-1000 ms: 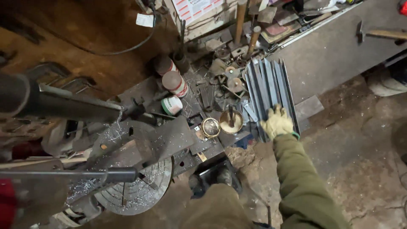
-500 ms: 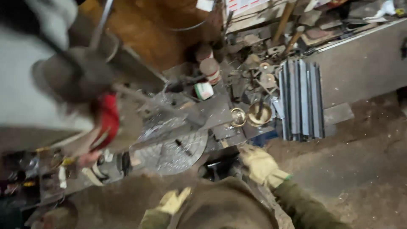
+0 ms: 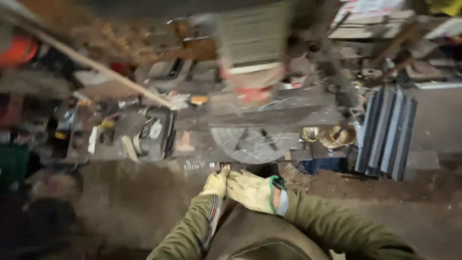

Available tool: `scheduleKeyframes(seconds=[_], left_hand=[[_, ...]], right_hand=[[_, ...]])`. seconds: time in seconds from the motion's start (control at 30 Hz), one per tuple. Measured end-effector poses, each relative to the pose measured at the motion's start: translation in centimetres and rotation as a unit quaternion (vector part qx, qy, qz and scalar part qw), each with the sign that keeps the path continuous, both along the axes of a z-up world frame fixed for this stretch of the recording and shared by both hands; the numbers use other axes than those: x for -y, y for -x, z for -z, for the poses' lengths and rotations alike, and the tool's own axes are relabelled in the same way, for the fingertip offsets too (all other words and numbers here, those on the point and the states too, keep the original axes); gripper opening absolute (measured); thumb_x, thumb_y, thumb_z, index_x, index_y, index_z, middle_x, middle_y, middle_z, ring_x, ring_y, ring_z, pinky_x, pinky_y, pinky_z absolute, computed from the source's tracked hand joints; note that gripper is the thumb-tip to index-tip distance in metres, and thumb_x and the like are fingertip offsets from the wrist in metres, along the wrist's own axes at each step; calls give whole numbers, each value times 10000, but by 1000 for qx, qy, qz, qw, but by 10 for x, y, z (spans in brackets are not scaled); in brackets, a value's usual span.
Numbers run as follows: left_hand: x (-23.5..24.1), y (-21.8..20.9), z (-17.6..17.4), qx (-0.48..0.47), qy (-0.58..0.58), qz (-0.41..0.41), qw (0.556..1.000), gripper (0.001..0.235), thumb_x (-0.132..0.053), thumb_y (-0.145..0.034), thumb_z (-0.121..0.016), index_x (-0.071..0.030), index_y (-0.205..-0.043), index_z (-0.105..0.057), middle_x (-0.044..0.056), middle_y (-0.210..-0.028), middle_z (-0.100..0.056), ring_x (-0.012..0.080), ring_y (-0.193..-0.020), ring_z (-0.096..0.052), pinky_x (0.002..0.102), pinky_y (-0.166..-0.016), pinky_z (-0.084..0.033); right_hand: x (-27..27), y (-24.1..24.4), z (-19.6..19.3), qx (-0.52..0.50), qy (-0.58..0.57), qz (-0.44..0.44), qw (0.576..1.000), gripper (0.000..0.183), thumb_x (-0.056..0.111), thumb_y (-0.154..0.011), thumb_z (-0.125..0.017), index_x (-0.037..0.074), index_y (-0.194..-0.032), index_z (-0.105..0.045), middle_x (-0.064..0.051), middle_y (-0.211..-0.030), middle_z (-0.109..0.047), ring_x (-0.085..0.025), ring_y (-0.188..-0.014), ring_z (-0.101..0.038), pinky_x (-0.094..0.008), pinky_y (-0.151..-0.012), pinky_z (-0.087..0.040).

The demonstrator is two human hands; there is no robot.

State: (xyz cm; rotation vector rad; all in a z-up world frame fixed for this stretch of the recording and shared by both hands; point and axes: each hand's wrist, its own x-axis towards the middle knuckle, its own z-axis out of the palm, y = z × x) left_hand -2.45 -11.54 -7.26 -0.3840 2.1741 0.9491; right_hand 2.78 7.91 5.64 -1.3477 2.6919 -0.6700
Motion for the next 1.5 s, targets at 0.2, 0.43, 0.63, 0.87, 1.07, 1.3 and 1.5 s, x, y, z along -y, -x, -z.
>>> scheduleKeyframes(seconds=[0.2, 0.43, 0.63, 0.87, 1.07, 1.3, 1.5], left_hand=[[40, 2, -6, -20, 28, -36, 999, 948, -759, -920, -455, 101, -1282, -630, 349, -1272, -640, 416, -1280, -598, 424, -1086, -457], [106, -13, 51, -18, 46, -140, 989, 878, -717, -902, -485, 83, -1193, -695, 350, -1204, -662, 430, -1241, -612, 459, -1056, -456], [145, 3, 132, -99, 173, -125, 972, 703, -508, -1053, -276, -150, -1638, -429, 378, -1238, -609, 459, -1101, -645, 467, -984, -499], [88, 82, 62, -118, -82, -480, 865, 734, -557, -1068, -483, 80, -1432, -492, 282, -1338, -643, 312, -1189, -652, 368, -985, -513], [91, 75, 201, -159, 20, -259, 952, 554, -346, -1117, -390, -54, -1586, -424, 216, -1267, -686, 307, -1046, -696, 383, -871, -550], [77, -17, 31, 8, -298, -141, 944, 510, -414, -1140, -362, -71, -1406, -632, 135, -1296, -721, 324, -1239, -640, 392, -1046, -474], [83, -91, 91, -356, -253, 158, 886, 501, -75, -1011, -513, -14, -1508, -502, 204, -1418, -608, 345, -1318, -589, 376, -1131, -468]], right_hand=[[35, 17, 5, 25, 48, -51, 997, 562, 157, -873, -569, -22, -1404, -540, -242, -1539, -437, -405, -1469, -360, -498, -1186, -312], [1, 3, 46, 332, 201, -59, 920, 387, 194, -1075, -556, 90, -1443, -616, -199, -1512, -649, -289, -1395, -610, -413, -1169, -437], [-38, -13, 88, 261, -134, 169, 941, 479, 361, -900, -628, 132, -1320, -603, -160, -1219, -695, -353, -929, -713, -459, -776, -579], [-23, -6, 100, 207, -126, 132, 961, 259, 320, -941, -565, 135, -1107, -636, -133, -883, -708, -316, -790, -721, -434, -649, -575], [15, 20, 60, 241, -190, 159, 938, 301, 369, -952, -565, 144, -1145, -620, -133, -951, -718, -281, -838, -728, -403, -719, -577], [57, 36, 114, 252, 157, 263, 918, 590, 313, -1003, -595, -48, -1439, -425, -336, -1306, -599, -462, -1179, -595, -500, -964, -476], [79, 38, 168, 304, 86, 265, 911, 234, 296, -998, -576, 137, -1121, -696, -156, -981, -747, -389, -905, -711, -463, -755, -552]])
